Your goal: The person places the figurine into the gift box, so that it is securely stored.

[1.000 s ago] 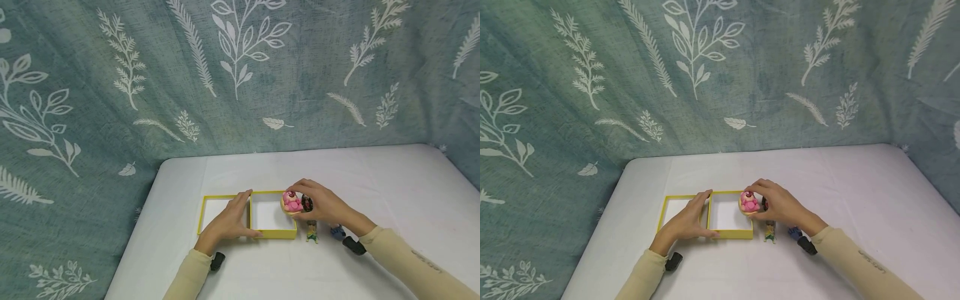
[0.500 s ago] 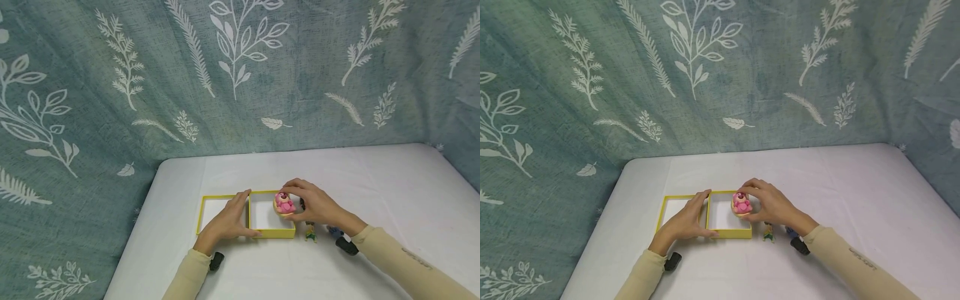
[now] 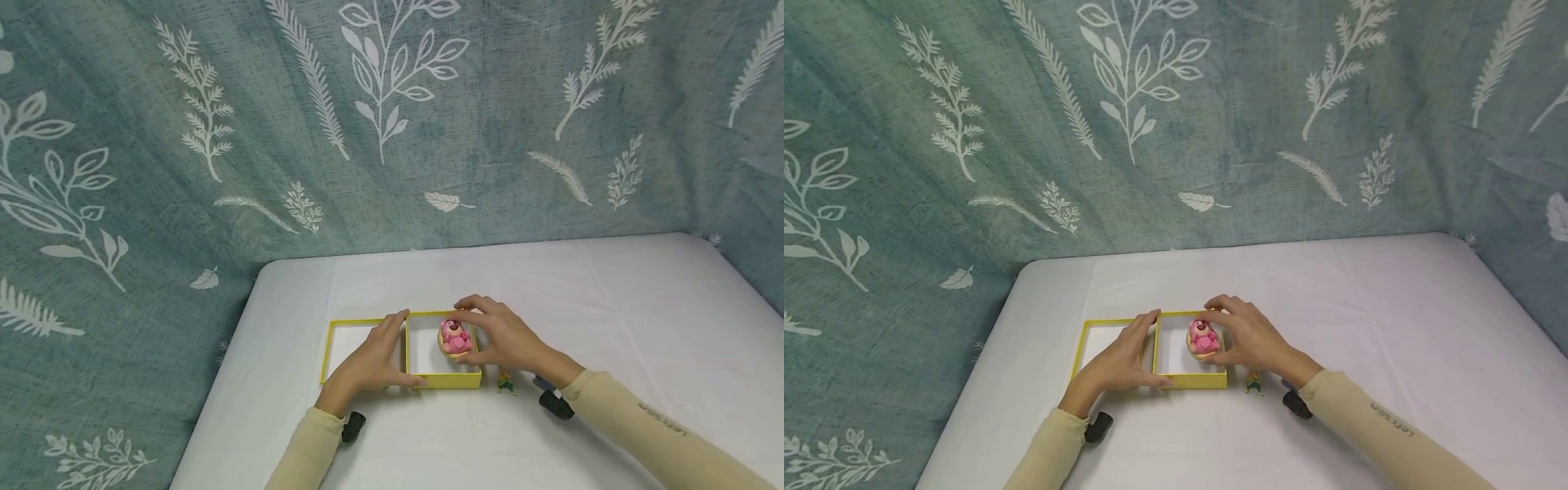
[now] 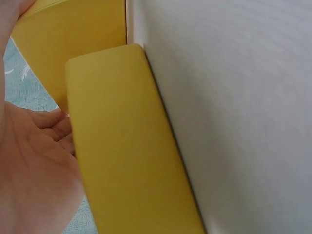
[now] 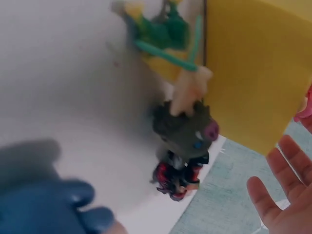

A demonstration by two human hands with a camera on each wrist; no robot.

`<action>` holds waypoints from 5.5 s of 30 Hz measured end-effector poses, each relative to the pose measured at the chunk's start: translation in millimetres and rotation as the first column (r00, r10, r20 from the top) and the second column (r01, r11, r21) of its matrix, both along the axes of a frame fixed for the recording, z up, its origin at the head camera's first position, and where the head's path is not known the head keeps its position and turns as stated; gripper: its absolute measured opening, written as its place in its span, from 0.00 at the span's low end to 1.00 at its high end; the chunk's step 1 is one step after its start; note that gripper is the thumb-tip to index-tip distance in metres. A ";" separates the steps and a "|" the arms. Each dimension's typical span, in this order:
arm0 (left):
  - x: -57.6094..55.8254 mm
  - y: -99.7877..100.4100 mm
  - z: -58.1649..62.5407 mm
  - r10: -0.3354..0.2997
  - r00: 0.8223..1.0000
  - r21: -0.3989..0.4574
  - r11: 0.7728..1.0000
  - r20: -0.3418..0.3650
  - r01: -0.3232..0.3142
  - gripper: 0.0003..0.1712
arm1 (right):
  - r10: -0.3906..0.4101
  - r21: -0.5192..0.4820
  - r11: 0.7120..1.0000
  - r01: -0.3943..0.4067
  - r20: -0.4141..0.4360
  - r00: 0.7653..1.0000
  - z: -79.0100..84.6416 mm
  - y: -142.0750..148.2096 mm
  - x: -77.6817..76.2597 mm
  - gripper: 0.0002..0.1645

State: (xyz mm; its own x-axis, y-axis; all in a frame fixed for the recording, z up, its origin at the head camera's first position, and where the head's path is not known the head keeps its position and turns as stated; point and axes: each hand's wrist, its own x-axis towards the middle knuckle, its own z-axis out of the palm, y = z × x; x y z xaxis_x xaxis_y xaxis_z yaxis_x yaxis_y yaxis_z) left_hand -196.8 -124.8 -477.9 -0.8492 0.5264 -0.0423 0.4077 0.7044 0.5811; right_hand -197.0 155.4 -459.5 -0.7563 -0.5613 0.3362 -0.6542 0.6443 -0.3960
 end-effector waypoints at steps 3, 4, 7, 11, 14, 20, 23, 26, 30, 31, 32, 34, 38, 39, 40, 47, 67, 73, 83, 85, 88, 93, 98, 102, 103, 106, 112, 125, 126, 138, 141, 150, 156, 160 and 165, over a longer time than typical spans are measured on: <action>0.3 0.1 0.5 -0.002 1.000 -0.003 1.000 0.003 0.002 0.74 | -0.004 -0.006 1.000 0.004 0.025 1.000 -3.9 -0.8 -0.2 0.42; 0.4 0.1 0.8 -0.003 1.000 -0.004 1.000 0.003 0.003 0.74 | -0.008 -0.008 1.000 0.008 0.035 0.999 -4.8 -0.9 -0.2 0.42; 0.8 0.1 1.4 -0.002 1.000 -0.003 1.000 0.006 0.002 0.74 | -0.018 -0.014 1.000 0.019 0.072 0.997 -7.1 -0.7 -0.8 0.42; 1.3 0.4 1.4 -0.002 1.000 -0.004 1.000 0.007 0.002 0.74 | -0.036 -0.027 0.999 0.040 0.141 0.989 -9.5 -0.4 -1.8 0.41; 1.5 0.5 1.2 0.000 1.000 -0.008 1.000 0.006 0.000 0.74 | -0.047 -0.039 0.998 0.056 0.192 0.980 -9.8 -1.0 -1.8 0.40; 2.3 1.2 2.1 0.007 1.000 -0.007 1.000 -0.001 -0.007 0.74 | -0.066 -0.045 0.996 0.078 0.224 0.972 -6.8 -3.6 -1.5 0.40; 2.8 1.2 1.8 0.009 1.000 -0.002 1.000 0.002 -0.009 0.73 | -0.072 -0.032 0.996 0.081 0.215 0.974 -7.8 -4.5 -3.5 0.39; 2.6 1.2 1.0 0.007 1.000 -0.002 1.000 0.000 -0.007 0.73 | -0.080 -0.026 0.996 0.087 0.215 0.973 -9.3 -5.2 -4.8 0.40; 2.3 1.2 1.0 0.005 1.000 -0.009 1.000 -0.005 -0.005 0.73 | -0.095 -0.026 0.994 0.103 0.231 0.968 -10.1 -5.8 -5.2 0.40; 2.2 1.1 1.1 0.005 1.000 -0.011 1.000 -0.004 -0.005 0.73 | -0.097 -0.030 0.994 0.107 0.239 0.966 -10.1 -6.0 -5.3 0.40; 2.4 1.1 1.3 0.006 1.000 -0.012 1.000 -0.002 -0.006 0.73 | -0.100 -0.032 0.993 0.111 0.246 0.964 -10.0 -5.9 -5.3 0.40; 2.5 1.3 1.7 0.008 1.000 -0.014 1.000 0.001 -0.008 0.73 | -0.101 -0.036 0.993 0.114 0.254 0.962 -10.1 -5.4 -5.1 0.40; 2.8 1.3 2.0 0.009 1.000 -0.019 1.000 0.008 -0.009 0.73 | -0.099 -0.044 0.992 0.116 0.275 0.956 -11.0 -5.0 -5.0 0.39; 2.9 1.2 2.0 0.010 1.000 -0.019 1.000 0.009 -0.010 0.73 | -0.097 -0.046 0.992 0.114 0.277 0.956 -11.3 -4.8 -5.1 0.39; 3.1 1.2 1.9 0.010 1.000 -0.020 1.000 0.010 -0.010 0.73 | -0.095 -0.046 0.993 0.113 0.280 0.955 -11.6 -4.8 -5.0 0.39; 3.9 0.6 1.0 0.012 1.000 -0.019 1.000 0.008 -0.012 0.74 | -0.074 -0.038 0.995 0.090 0.303 0.950 -10.6 -4.5 -5.8 0.37; 4.5 0.8 -2.1 0.011 1.000 -0.023 1.000 0.001 -0.011 0.74 | -0.075 -0.027 0.995 0.091 0.365 0.928 -10.0 -6.4 -5.9 0.38; 4.5 1.9 -0.2 0.020 1.000 -0.026 0.999 0.016 -0.019 0.74 | -0.080 -0.026 0.995 0.096 0.361 0.929 -8.9 -6.3 -5.7 0.38; 4.5 1.1 1.5 0.026 1.000 -0.025 0.999 0.018 -0.026 0.74 | -0.093 -0.004 0.995 0.102 0.376 0.922 -7.3 -8.9 -6.9 0.38; 4.0 1.0 1.1 0.021 1.000 -0.021 1.000 0.010 -0.021 0.74 | -0.100 0.007 0.994 0.105 0.372 0.923 -7.0 -9.7 -7.0 0.38; 3.0 1.0 -0.3 0.013 1.000 -0.024 1.000 0.001 -0.013 0.74 | -0.112 0.021 0.993 0.112 0.373 0.921 -5.7 -10.5 -6.2 0.38; 2.8 1.6 0.3 0.008 1.000 -0.023 1.000 -0.004 -0.008 0.74 | -0.122 0.038 0.992 0.117 0.387 0.914 -3.3 -10.4 -6.1 0.38; 3.2 1.6 1.2 0.010 1.000 -0.027 1.000 -0.003 -0.010 0.74 | -0.131 0.051 0.991 0.121 0.392 0.910 -2.5 -11.6 -7.2 0.37; 3.3 1.2 0.9 0.012 1.000 -0.029 1.000 0.000 -0.012 0.74 | -0.132 0.059 0.991 0.119 0.392 0.911 -2.2 -12.8 -7.7 0.37; 3.3 1.1 0.8 0.011 1.000 -0.030 0.999 0.000 -0.011 0.74 | -0.134 0.062 0.991 0.119 0.394 0.909 -2.1 -12.8 -7.6 0.37; 3.3 0.8 0.5 0.013 1.000 -0.034 0.999 0.002 -0.013 0.74 | -0.137 0.072 0.990 0.118 0.398 0.907 -1.5 -12.9 -7.5 0.37; 2.7 0.4 -0.2 0.011 1.000 -0.026 1.000 -0.003 -0.011 0.74 | -0.136 0.085 0.990 0.112 0.395 0.908 0.4 -14.2 -7.8 0.38; 2.5 1.7 -0.4 0.007 1.000 -0.028 1.000 -0.008 -0.008 0.74 | -0.140 0.125 0.987 0.098 0.393 0.909 1.2 -16.4 -11.1 0.37; 2.3 1.9 0.1 0.007 1.000 -0.028 1.000 -0.007 -0.007 0.74 | -0.140 0.130 0.987 0.096 0.392 0.909 1.4 -16.3 -11.6 0.37; 1.9 2.2 2.0 0.008 1.000 -0.026 1.000 0.004 -0.008 0.74 | -0.153 0.135 0.985 0.110 0.367 0.917 -1.9 -14.6 -13.5 0.36; 1.8 1.7 1.9 0.007 1.000 -0.024 1.000 0.000 -0.006 0.74 | -0.164 0.134 0.983 0.122 0.375 0.912 -2.3 -15.0 -13.3 0.36; 0.9 0.2 -0.6 0.005 1.000 -0.032 0.999 -0.005 -0.005 0.74 | -0.190 0.145 0.978 0.147 0.355 0.915 -1.1 -19.5 -11.3 0.35; 1.5 0.9 0.0 0.008 1.000 -0.037 0.999 -0.004 -0.009 0.73 | -0.209 0.151 0.974 0.167 0.331 0.920 -0.9 -20.7 -9.3 0.35; 2.8 1.2 0.4 0.011 1.000 -0.034 0.999 -0.002 -0.011 0.73 | -0.210 0.153 0.974 0.169 0.319 0.924 -0.5 -22.4 -8.5 0.35; 3.7 1.3 0.1 0.014 1.000 -0.029 0.999 0.000 -0.014 0.73 | -0.221 0.157 0.971 0.179 0.322 0.920 -0.8 -24.2 -7.0 0.34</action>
